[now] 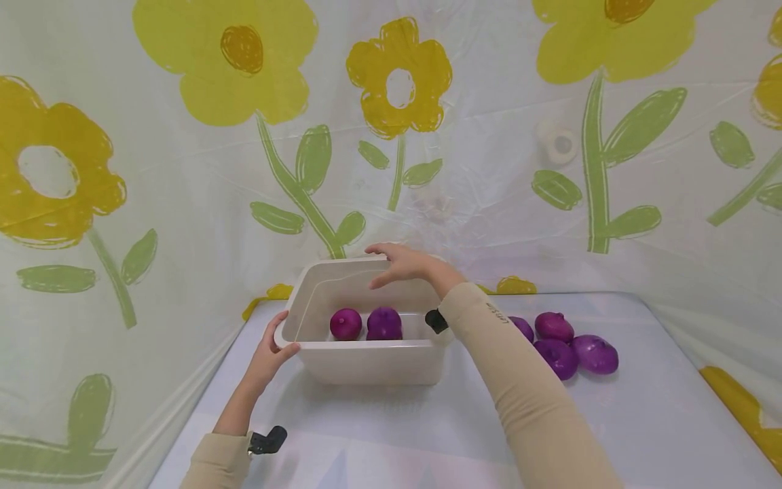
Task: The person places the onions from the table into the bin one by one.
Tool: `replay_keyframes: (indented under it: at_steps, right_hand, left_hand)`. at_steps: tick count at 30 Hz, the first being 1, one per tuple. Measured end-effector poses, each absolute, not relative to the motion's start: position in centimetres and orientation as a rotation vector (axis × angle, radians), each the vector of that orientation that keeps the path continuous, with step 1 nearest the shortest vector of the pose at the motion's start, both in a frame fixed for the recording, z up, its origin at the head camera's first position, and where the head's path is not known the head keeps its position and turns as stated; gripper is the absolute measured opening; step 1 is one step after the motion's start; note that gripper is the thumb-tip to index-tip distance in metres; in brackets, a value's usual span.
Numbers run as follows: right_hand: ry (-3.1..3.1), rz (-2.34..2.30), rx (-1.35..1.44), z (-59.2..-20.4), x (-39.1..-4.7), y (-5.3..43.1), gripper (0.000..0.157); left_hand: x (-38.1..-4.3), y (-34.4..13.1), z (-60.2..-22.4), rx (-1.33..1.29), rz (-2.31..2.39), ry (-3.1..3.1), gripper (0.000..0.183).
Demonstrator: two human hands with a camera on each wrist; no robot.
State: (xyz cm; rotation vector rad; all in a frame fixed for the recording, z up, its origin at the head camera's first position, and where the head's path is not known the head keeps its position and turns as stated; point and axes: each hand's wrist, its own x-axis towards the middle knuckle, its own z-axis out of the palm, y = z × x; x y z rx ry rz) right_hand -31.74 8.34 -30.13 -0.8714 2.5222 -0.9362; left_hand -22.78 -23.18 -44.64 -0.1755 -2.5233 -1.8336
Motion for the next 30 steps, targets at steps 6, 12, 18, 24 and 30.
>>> replay_keyframes:
  at_steps: [6, 12, 18, 24, 30]
  right_hand:
    - [2.525, -0.957, -0.846, -29.9, -31.7, 9.4, 0.079]
    - [2.578, -0.939, -0.839, -29.8, -31.8, 11.6, 0.079]
    - [2.605, -0.986, -0.834, -29.8, -31.0, 15.1, 0.078]
    - [2.644, -1.025, -0.753, -30.0, -29.8, 19.5, 0.079]
    - [2.712, -1.034, -0.707, -30.7, -28.6, 23.6, 0.078]
  left_hand:
    - [-22.8, -23.2, -44.7, -0.173, -1.84, -2.525, 0.074]
    - [-22.8, -23.2, -44.8, -0.177, -1.828, -2.526, 0.074]
    - [-22.7, -23.0, -44.6, -0.154, -1.827, -2.533, 0.075]
    - [-22.7, -23.0, -44.7, -0.166, -1.84, -2.526, 0.075]
    - [-22.5, -23.0, -45.0, -0.238, -1.738, -2.511, 0.077]
